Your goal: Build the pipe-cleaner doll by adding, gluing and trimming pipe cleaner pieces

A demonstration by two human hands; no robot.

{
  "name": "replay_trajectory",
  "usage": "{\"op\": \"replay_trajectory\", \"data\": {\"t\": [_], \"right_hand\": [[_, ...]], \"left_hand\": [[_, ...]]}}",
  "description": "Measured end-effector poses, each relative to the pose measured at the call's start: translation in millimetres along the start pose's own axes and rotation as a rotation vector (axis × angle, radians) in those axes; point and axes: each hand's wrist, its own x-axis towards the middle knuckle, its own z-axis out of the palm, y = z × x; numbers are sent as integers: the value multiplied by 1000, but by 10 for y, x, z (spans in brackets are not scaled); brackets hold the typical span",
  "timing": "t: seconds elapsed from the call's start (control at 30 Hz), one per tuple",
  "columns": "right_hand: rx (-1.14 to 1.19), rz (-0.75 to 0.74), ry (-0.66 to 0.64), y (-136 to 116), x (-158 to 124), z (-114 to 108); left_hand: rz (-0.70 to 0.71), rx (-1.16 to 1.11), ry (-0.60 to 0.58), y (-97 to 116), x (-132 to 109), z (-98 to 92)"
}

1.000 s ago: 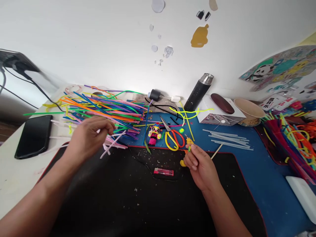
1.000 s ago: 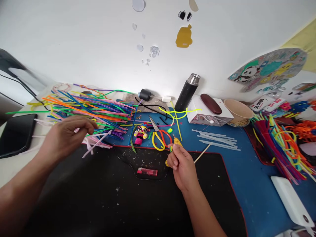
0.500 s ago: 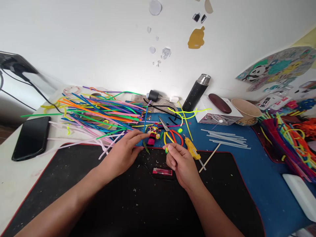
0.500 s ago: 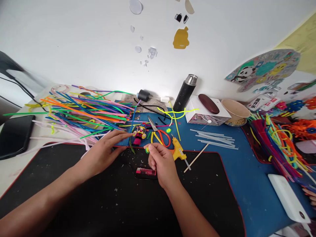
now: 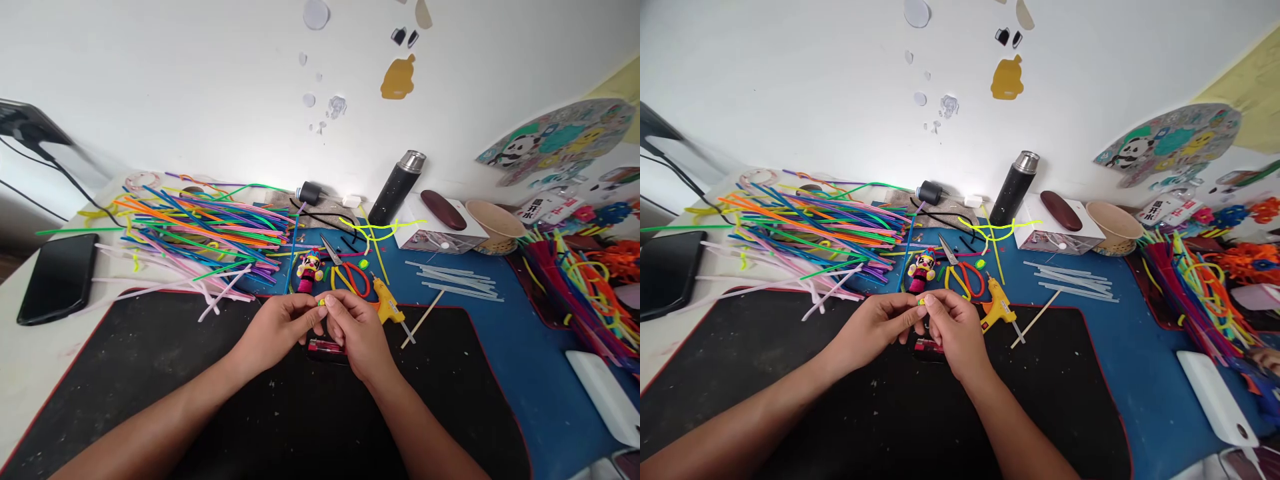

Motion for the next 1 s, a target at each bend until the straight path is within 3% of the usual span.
{"op": "replay_trajectory", "data": {"t": [0.17,0.33,0.53,0.83,1.0], "right_hand": [[-2,0,6,3,22,-6],[45,-51,137,-36,38,-64],[-140,-39,62,-54,-35,-96],[-188,-40,20,-3,-42,-62],[-188,-40,41,-6,-50,-69]], "left_hand": [[49,6,26,39,-49,-35],[3,-14,36,39,-73,-44],[23,37,42,44,-76,-57],[8,76,-15,52,-80,-59],[-57,-21,-9,60,-70,-80]]}}
